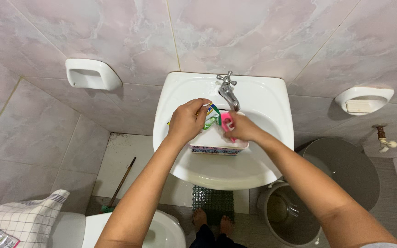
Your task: The person prepares cleaning supplies by pouring water from a bucket into a plastic container, adds powdered detergent, and then uses a sponge to scrub the surface of a bathroom sink.
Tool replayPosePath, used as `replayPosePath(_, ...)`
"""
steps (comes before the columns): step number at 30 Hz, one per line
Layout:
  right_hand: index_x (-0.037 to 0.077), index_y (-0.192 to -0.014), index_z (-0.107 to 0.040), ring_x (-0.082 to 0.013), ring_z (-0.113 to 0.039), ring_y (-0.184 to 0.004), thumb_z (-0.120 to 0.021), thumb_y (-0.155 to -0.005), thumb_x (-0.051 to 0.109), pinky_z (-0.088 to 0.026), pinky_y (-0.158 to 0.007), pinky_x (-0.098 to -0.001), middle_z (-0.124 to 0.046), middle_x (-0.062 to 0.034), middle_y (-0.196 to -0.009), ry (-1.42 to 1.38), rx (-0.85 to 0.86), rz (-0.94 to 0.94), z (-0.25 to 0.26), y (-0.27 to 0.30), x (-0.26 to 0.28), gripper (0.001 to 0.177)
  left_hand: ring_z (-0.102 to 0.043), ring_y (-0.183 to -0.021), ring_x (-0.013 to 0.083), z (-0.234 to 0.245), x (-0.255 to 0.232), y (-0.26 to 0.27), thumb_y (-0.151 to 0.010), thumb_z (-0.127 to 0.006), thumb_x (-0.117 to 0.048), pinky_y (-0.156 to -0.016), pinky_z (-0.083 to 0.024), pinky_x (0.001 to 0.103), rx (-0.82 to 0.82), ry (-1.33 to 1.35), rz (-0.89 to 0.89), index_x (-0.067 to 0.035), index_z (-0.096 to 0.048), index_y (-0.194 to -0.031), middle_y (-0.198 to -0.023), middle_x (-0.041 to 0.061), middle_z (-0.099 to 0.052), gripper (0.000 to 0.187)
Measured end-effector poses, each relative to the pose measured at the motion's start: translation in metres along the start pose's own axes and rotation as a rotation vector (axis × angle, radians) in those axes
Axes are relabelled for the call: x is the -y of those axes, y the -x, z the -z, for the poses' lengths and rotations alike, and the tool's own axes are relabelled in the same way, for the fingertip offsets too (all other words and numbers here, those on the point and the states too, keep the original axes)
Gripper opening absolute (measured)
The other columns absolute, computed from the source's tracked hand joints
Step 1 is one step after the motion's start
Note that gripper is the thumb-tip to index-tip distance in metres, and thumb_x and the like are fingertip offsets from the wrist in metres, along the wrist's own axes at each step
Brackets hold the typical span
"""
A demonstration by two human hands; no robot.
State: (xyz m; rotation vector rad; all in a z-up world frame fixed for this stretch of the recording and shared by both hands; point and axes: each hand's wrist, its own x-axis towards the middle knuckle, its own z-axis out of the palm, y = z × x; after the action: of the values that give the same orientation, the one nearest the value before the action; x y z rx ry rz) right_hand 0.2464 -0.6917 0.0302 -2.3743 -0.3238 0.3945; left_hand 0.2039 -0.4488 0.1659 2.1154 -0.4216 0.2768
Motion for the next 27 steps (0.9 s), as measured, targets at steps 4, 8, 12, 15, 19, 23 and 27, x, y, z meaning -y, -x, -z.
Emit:
replayPosePath(4,0.003,-0.120,-0.068,-0.0312,-0.071,-0.101,-0.089,-0.075,0.038,-0.055,-0.091,-0.0387,-0.074,-0.0183,-0.110,0.272,0.195,-0.123,-0.014,-0.001,0.008,0.061,-0.073,-0.075,0.0276,-0.002,0.006,-0.003,-0.096,-0.067,-0.016,-0.068,-0.056,0.037,-0.036,0.034,-0.015,-0.006,-0.074,-0.108,-0.090,0.015,-0.076,0.017)
replayPosePath(8,0.005,-0.131,-0.060,-0.0282,-0.072,-0.103,-0.088,-0.069,0.031,-0.057,-0.090,-0.0382,-0.073,-0.0151,-0.115,0.031,0.088,0.024,-0.004,-0.008,0.005,0.072,-0.071,-0.071,0.0232,-0.003,0.010,-0.005,-0.095,-0.070,-0.018,-0.067,-0.055,0.034,-0.027,0.078,0.021,-0.004,-0.074,-0.104,-0.084,0.015,-0.075,0.017)
replayPosePath(12,0.001,-0.136,-0.054,-0.0293,-0.069,-0.110,-0.088,-0.067,0.025,-0.055,-0.097,-0.0382,-0.070,-0.0165,-0.121,-0.065,-0.021,0.163,0.043,-0.010,0.026,0.081,-0.066,-0.069,0.0154,-0.001,0.012,-0.005,-0.098,-0.069,-0.018,-0.065,-0.054,0.029,-0.022,0.229,0.031,-0.002,-0.075,-0.106,-0.088,0.012,-0.076,0.020)
replayPosePath(15,0.001,-0.140,-0.054,-0.0353,-0.063,-0.116,-0.088,-0.074,0.023,-0.050,-0.098,-0.0403,-0.065,-0.0209,-0.127,-0.003,-0.250,0.327,0.068,0.014,0.063,0.077,-0.065,-0.071,0.0129,-0.003,0.013,-0.006,-0.100,-0.066,-0.016,-0.066,-0.054,0.027,-0.026,0.256,0.027,0.000,-0.076,-0.108,-0.088,0.011,-0.076,0.020)
replayPosePath(19,0.007,-0.120,-0.073,-0.0361,-0.065,-0.118,-0.078,-0.091,0.020,-0.051,-0.100,-0.0417,-0.074,-0.0151,-0.117,0.054,-0.379,0.590,0.062,0.024,0.108,0.032,-0.068,-0.070,0.0131,-0.006,0.008,-0.009,-0.099,-0.065,-0.016,-0.064,-0.054,0.028,0.029,0.266,0.032,-0.001,-0.075,-0.109,-0.089,0.010,-0.077,0.021)
replayPosePath(23,0.006,-0.105,-0.075,-0.0308,-0.069,-0.087,-0.069,-0.095,0.021,-0.055,-0.079,-0.0400,-0.075,-0.0122,-0.091,-0.044,-0.343,0.300,0.052,0.028,0.125,0.018,-0.070,-0.068,0.0261,-0.002,-0.003,-0.006,-0.095,-0.068,-0.019,-0.063,-0.055,0.037,-0.011,0.048,-0.093,-0.002,-0.077,-0.097,-0.084,0.014,-0.075,0.019)
replayPosePath(27,0.003,-0.093,-0.074,-0.0315,-0.068,-0.073,-0.067,-0.090,0.012,-0.054,-0.068,-0.0407,-0.071,-0.0138,-0.083,0.035,-0.369,0.375,0.044,0.031,0.128,0.012,-0.068,-0.069,0.0364,-0.001,-0.007,-0.008,-0.090,-0.070,-0.019,-0.066,-0.054,0.046,0.064,-0.350,-0.145,-0.003,-0.072,-0.081,-0.078,0.015,-0.072,0.018)
